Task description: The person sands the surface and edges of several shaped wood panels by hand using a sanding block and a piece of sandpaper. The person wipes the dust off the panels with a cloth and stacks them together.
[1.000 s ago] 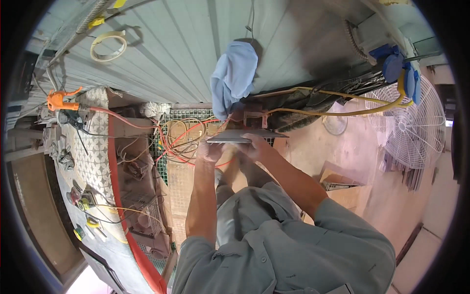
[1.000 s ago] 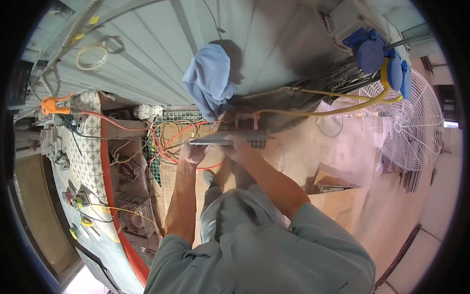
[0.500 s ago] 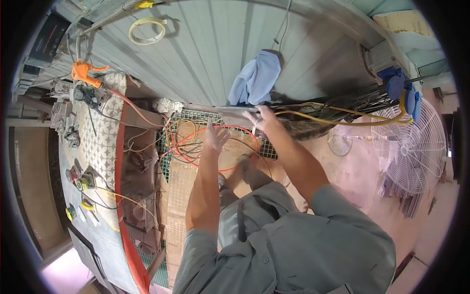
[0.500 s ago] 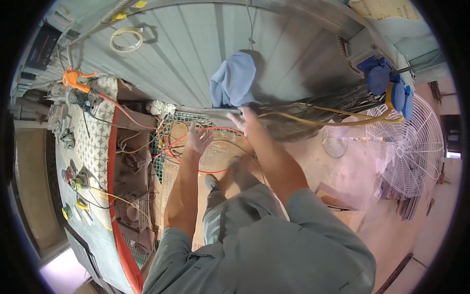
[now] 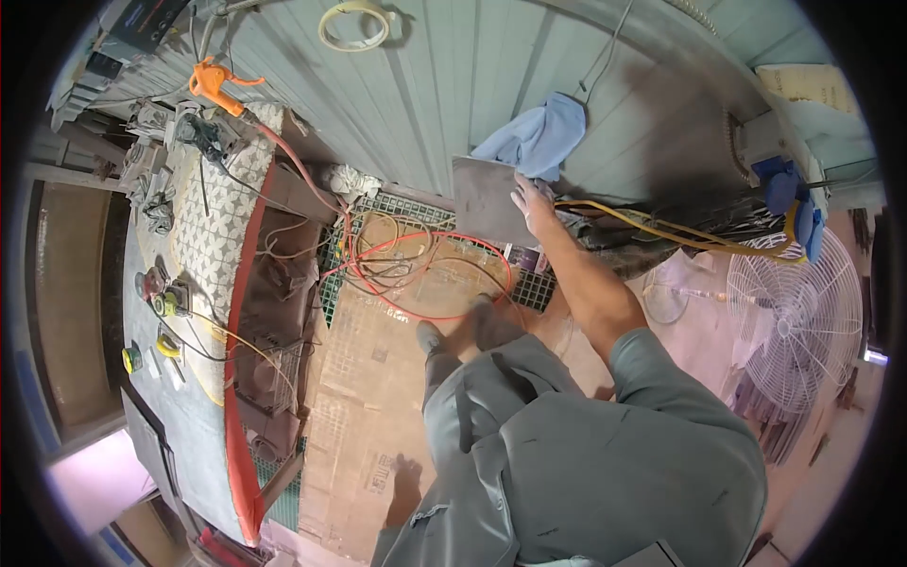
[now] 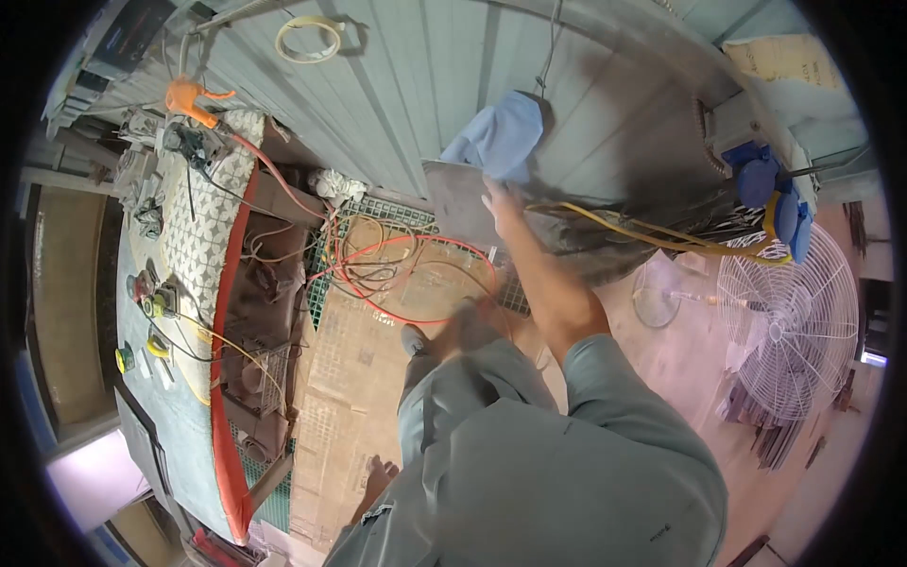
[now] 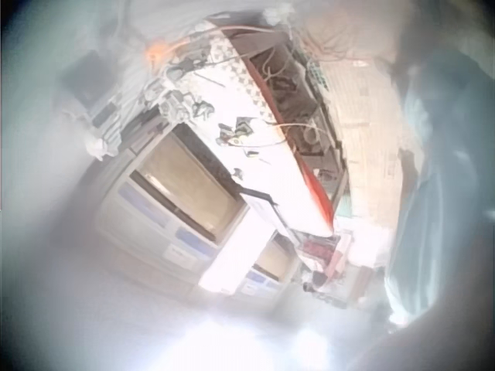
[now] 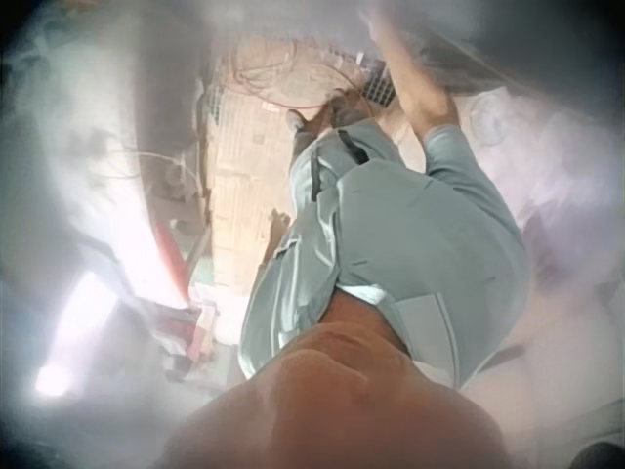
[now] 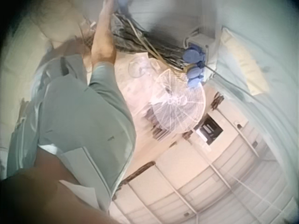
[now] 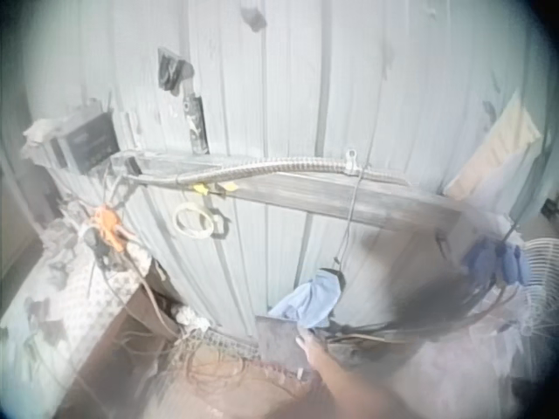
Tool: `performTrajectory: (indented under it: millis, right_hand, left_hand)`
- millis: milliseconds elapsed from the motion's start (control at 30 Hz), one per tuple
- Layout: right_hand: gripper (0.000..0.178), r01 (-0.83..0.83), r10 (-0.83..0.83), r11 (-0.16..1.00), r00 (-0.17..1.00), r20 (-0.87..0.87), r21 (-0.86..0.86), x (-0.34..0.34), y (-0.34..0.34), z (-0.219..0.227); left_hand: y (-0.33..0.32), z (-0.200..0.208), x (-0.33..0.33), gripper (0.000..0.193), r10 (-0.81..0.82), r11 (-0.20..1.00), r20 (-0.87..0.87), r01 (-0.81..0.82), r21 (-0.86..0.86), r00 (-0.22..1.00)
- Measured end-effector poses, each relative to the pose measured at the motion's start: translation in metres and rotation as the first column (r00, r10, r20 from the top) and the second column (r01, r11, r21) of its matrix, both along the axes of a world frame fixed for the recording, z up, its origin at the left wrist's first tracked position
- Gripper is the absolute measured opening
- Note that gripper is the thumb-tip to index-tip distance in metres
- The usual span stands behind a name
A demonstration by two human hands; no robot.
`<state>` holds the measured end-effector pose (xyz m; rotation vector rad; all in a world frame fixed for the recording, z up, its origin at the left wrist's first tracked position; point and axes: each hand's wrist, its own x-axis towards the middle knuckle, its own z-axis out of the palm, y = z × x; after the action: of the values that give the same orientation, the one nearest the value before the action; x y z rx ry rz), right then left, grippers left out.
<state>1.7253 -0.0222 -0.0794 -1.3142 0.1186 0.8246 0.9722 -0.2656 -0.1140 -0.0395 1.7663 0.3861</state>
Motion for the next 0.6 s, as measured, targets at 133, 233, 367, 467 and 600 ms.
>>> performTrajectory:
  millis: [133, 233, 367, 467, 600]
  right_hand:
    - [0.084, -0.140, 0.434, 0.649, 0.876, 0.212, -0.747, 0.027, 0.015, -0.020]
    - [0.106, -0.114, 0.663, 0.561, 0.655, 0.362, -0.820, 0.034, 0.027, -0.029]
    - [0.092, -0.010, 0.727, 0.521, 0.530, 0.437, -0.854, 0.023, 0.008, -0.027]
    - [0.093, -0.146, 0.719, 0.574, 0.562, 0.410, -0.806, -0.007, -0.023, -0.026]
    - [0.087, -0.162, 0.754, 0.492, 0.571, 0.325, -0.856, -0.001, -0.029, -0.032]
  left_hand:
    - [-0.047, -0.010, -0.010, 0.065, -0.510, 0.853, -0.071, 0.515, 0.090, 0.857]
    - [0.001, -0.028, 0.029, 0.064, -0.673, 0.727, -0.135, 0.684, 0.063, 0.727]
    - [0.053, -0.058, 0.084, 0.062, -0.771, 0.630, -0.063, 0.774, 0.064, 0.633]
    - [0.079, -0.049, 0.082, 0.055, -0.605, 0.763, -0.094, 0.609, 0.216, 0.791]
    - [0.110, -0.031, 0.058, 0.051, -0.195, 0.964, -0.047, 0.200, 0.172, 0.980]
